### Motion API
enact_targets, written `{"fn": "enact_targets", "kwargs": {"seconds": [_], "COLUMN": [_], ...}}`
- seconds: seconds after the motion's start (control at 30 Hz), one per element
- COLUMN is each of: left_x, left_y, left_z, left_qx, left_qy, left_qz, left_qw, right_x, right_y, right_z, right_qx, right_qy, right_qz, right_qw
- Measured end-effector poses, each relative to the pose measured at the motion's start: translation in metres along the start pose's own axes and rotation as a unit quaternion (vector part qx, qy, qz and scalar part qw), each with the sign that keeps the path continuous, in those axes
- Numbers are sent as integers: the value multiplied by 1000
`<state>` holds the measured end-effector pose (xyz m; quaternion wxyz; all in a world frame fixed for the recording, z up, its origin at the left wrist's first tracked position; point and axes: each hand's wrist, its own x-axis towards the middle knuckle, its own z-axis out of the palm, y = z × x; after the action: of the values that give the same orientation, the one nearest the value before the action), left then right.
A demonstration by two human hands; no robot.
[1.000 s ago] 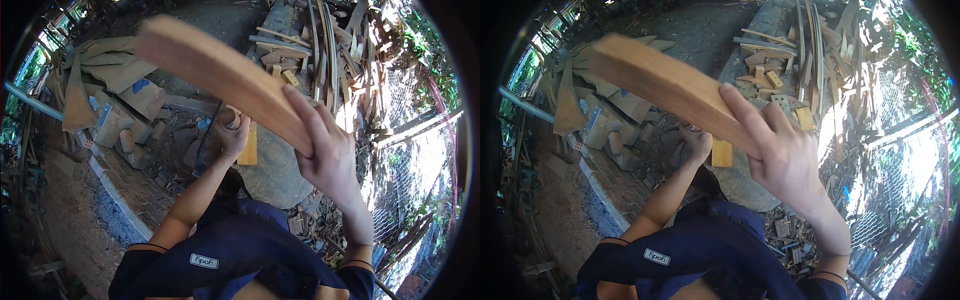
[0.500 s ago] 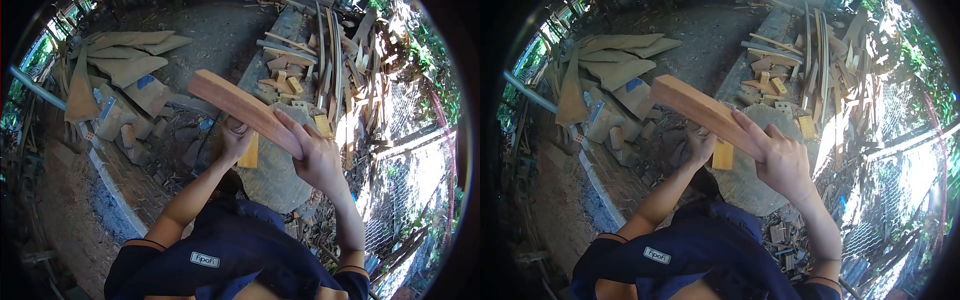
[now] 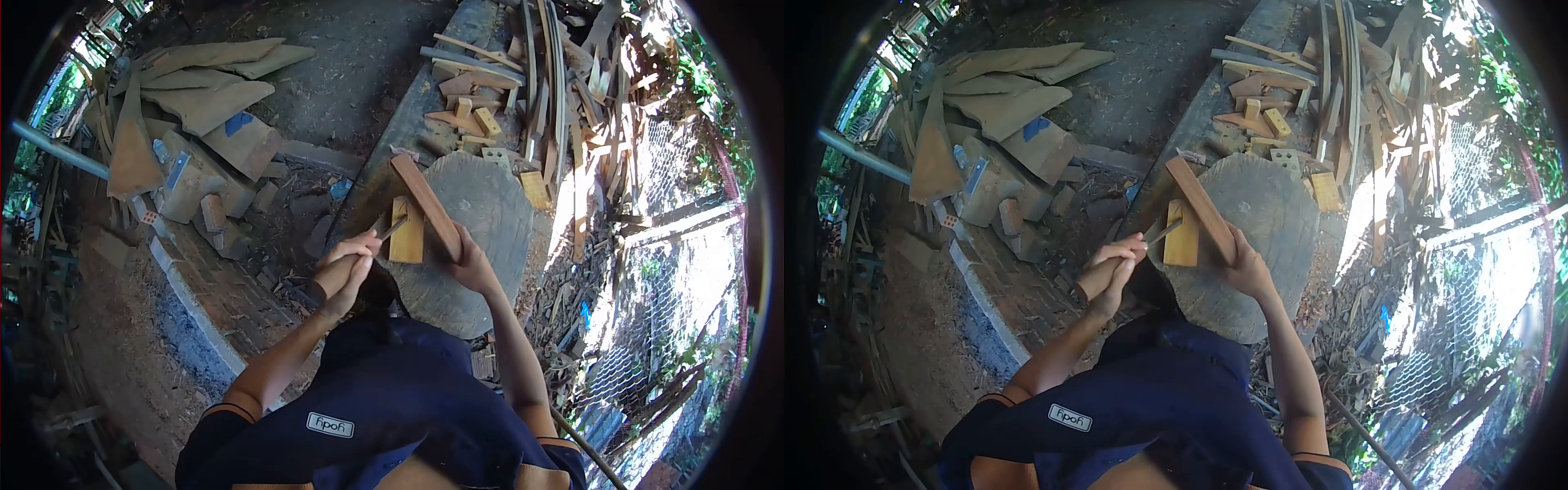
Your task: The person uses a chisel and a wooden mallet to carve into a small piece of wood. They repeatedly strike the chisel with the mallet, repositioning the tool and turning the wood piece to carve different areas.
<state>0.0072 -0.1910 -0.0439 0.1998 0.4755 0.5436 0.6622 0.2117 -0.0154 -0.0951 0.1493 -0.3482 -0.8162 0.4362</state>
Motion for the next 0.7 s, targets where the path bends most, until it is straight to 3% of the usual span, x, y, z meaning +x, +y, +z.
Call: {"fn": "enact_targets", "kwargs": {"seconds": [0.03,0.13,0.3,0.43,0.7], "left_x": [1,33,108,131,118], "left_y": [-2,-10,7,15,-5], "left_z": [-4,-7,15,40,35], "left_qx": [-32,-165,-329,-300,-257], "left_qy": [15,93,112,139,191], "left_qz": [-62,-114,-75,-59,-70], "left_qw": [997,975,935,942,945], "right_x": [-1,-5,-6,-10,-10], "right_y": [-1,-6,3,-8,-6], "right_z": [-1,-1,5,6,6], "right_qx": [2,36,-9,-35,-34], "right_qy": [3,-19,10,15,24], "right_qz": [2,62,55,101,99], "right_qw": [1000,997,998,994,994]}}
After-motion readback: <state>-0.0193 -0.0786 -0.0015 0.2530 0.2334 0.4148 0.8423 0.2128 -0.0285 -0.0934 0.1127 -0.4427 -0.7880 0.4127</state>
